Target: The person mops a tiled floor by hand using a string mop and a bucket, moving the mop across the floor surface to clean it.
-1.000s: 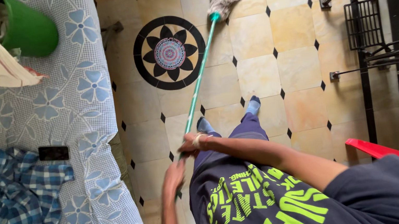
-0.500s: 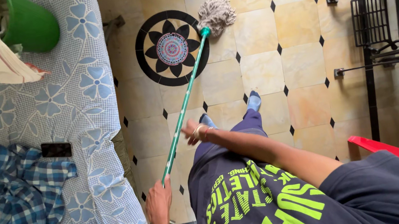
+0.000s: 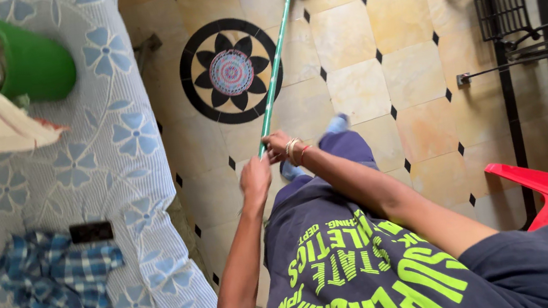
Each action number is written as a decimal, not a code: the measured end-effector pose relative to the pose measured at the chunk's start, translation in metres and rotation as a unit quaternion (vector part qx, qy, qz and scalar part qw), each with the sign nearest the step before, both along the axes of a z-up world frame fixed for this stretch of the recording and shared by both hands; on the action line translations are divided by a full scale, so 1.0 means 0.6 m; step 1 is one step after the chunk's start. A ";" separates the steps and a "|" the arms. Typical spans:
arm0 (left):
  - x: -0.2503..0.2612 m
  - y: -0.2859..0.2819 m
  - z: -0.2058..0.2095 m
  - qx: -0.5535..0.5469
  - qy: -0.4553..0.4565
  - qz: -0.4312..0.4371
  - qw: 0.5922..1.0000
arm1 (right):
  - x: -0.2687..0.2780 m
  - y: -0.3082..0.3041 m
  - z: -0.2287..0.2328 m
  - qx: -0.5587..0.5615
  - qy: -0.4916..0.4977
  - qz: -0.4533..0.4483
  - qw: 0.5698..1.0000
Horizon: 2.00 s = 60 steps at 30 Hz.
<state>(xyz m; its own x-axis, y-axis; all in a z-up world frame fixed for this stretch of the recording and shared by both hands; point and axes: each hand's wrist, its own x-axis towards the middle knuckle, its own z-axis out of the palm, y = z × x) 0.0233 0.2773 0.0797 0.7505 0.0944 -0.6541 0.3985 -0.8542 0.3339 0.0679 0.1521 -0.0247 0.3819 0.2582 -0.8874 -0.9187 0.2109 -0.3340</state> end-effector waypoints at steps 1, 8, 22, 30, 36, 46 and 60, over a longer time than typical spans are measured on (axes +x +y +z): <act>0.030 -0.023 -0.021 -0.022 -0.001 -0.001 1.000 | 0.017 -0.018 -0.002 -0.033 -0.021 -0.001 0.999; 0.222 -0.244 -0.107 -0.110 -0.013 -0.063 0.992 | 0.144 -0.196 -0.011 -0.025 -0.037 -0.153 0.987; 0.491 -0.448 0.092 -0.454 0.282 0.163 0.829 | 0.481 -0.467 0.031 -0.071 -0.038 -0.252 0.964; 0.633 -0.508 0.024 -0.531 0.192 0.124 0.816 | 0.666 -0.570 0.025 -0.132 -0.068 -0.240 0.959; 0.587 -0.511 -0.014 -0.563 0.208 0.117 0.791 | 0.589 -0.587 0.038 -0.122 -0.095 -0.202 0.967; 0.436 -0.431 -0.073 -0.413 0.335 -0.111 0.839 | 0.212 -0.449 0.081 -0.247 -0.046 -0.108 0.962; 0.214 -0.390 -0.107 -0.374 0.307 -0.071 0.872 | -0.053 -0.367 0.163 -0.224 0.127 -0.180 0.949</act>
<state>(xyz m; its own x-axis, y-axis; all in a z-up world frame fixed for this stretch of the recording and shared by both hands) 0.1515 0.0436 0.0156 0.2067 -0.5966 -0.7755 0.6054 -0.5447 0.5804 0.0363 -0.0683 0.0731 0.1318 -0.2741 -0.9526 -0.8771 0.4154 -0.2409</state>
